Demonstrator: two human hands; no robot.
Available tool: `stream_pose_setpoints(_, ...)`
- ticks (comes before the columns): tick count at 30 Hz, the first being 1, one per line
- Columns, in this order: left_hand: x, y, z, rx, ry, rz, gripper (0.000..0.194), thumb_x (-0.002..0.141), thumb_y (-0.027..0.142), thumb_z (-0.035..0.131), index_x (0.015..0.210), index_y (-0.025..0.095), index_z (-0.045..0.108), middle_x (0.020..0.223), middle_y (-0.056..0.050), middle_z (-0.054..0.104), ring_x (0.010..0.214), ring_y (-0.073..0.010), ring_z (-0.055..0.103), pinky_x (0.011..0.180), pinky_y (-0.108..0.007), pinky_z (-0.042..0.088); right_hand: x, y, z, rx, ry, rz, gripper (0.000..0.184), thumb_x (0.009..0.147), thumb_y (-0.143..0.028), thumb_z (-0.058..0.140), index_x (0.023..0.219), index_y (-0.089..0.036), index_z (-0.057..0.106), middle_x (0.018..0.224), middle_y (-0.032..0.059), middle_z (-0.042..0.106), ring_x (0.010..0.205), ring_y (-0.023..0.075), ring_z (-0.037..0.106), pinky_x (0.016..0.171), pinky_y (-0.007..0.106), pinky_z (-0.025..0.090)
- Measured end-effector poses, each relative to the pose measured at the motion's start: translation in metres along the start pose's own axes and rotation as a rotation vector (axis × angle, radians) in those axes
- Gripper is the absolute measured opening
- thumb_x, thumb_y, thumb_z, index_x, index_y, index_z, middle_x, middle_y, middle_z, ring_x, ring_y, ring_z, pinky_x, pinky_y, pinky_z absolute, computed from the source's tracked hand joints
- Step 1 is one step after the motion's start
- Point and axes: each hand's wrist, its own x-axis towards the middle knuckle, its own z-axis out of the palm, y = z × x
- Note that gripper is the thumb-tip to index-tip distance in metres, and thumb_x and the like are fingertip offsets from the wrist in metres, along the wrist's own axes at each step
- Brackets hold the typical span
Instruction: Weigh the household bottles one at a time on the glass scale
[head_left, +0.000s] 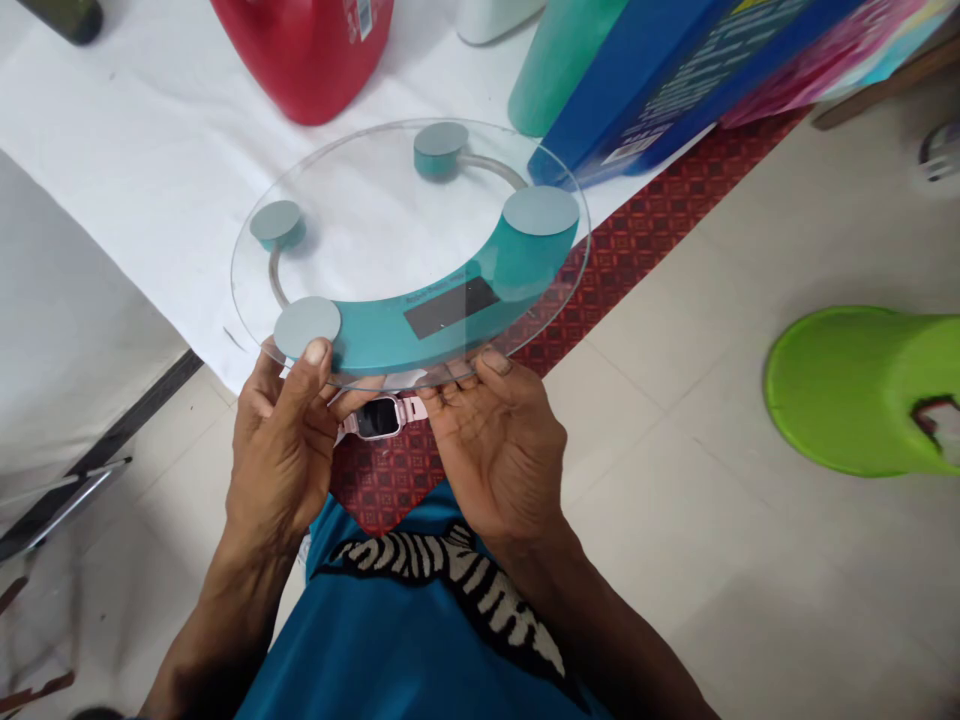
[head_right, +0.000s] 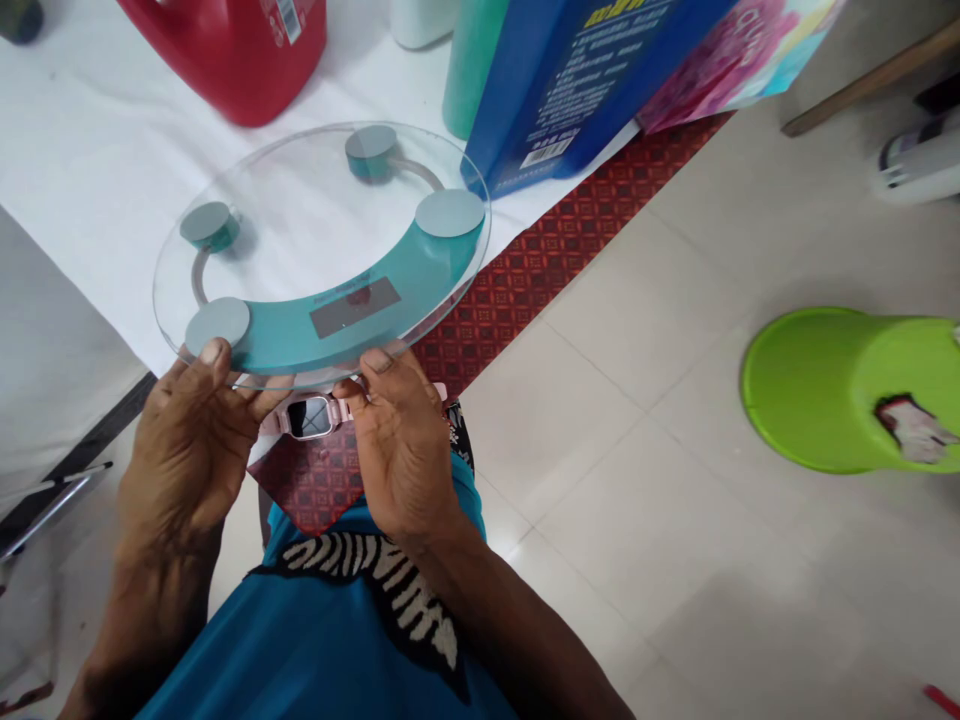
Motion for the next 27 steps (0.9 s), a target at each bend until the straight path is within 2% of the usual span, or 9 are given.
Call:
stream_pose_setpoints(3, 0.001, 0.001, -0.001, 0.009, 0.007, 0.003, 0.031, 0.082, 0.035, 0.097, 0.097, 0.023, 0.072, 0.086, 0.001, 0.075, 0.082, -0.0163, 0.077, 0.086, -0.03, 0.071, -0.002, -0.001, -0.001, -0.003, 0.0, 0.016, 0.021, 0.087, -0.047, 0.08, 0.085, -0.029, 0.069, 0.105, 0.0012, 0.075, 0.11, 0.0231, 0.067, 0.088, 0.037, 0.055)
stream_pose_setpoints(9, 0.005, 0.006, -0.004, 0.032, -0.006, 0.01, 0.031, 0.082, 0.033, 0.097, 0.097, 0.022, 0.073, 0.095, -0.001, 0.078, 0.08, -0.015, 0.077, 0.084, -0.027, 0.071, -0.007, -0.001, -0.002, -0.044, -0.02, 0.052, 0.023, 0.089, -0.051, 0.083, 0.096, -0.031, 0.075, 0.11, 0.0021, 0.073, 0.107, 0.0226, 0.065, 0.088, 0.037, 0.054)
stream_pose_setpoints(18, 0.013, 0.006, -0.011, 0.046, -0.015, 0.043, 0.033, 0.079, 0.03, 0.099, 0.1, 0.022, 0.074, 0.103, -0.002, 0.079, 0.079, -0.0156, 0.076, 0.072, -0.027, 0.068, -0.008, -0.001, -0.013, -0.089, -0.118, 0.123, 0.019, 0.091, -0.047, 0.084, 0.089, -0.03, 0.077, 0.098, 0.0008, 0.072, 0.095, 0.0197, 0.064, 0.082, 0.034, 0.052)
stream_pose_setpoints(23, 0.015, 0.005, -0.014, 0.041, -0.014, 0.012, 0.032, 0.078, 0.031, 0.099, 0.097, 0.023, 0.074, 0.104, -0.002, 0.08, 0.083, -0.0168, 0.077, 0.079, -0.03, 0.07, -0.009, 0.0, -0.012, -0.124, -0.119, 0.14, 0.023, 0.092, -0.048, 0.084, 0.086, -0.028, 0.075, 0.097, 0.0006, 0.072, 0.095, 0.019, 0.065, 0.082, 0.033, 0.053)
stream_pose_setpoints(27, 0.015, 0.007, -0.017, 0.045, -0.012, -0.011, 0.027, 0.081, 0.032, 0.096, 0.096, 0.024, 0.075, 0.105, -0.004, 0.08, 0.092, -0.0204, 0.079, 0.088, -0.034, 0.07, -0.013, -0.01, -0.016, -0.224, -0.055, 0.122, 0.02, 0.093, -0.046, 0.084, 0.1, -0.028, 0.079, 0.104, 0.0026, 0.076, 0.102, 0.0208, 0.07, 0.085, 0.035, 0.057)
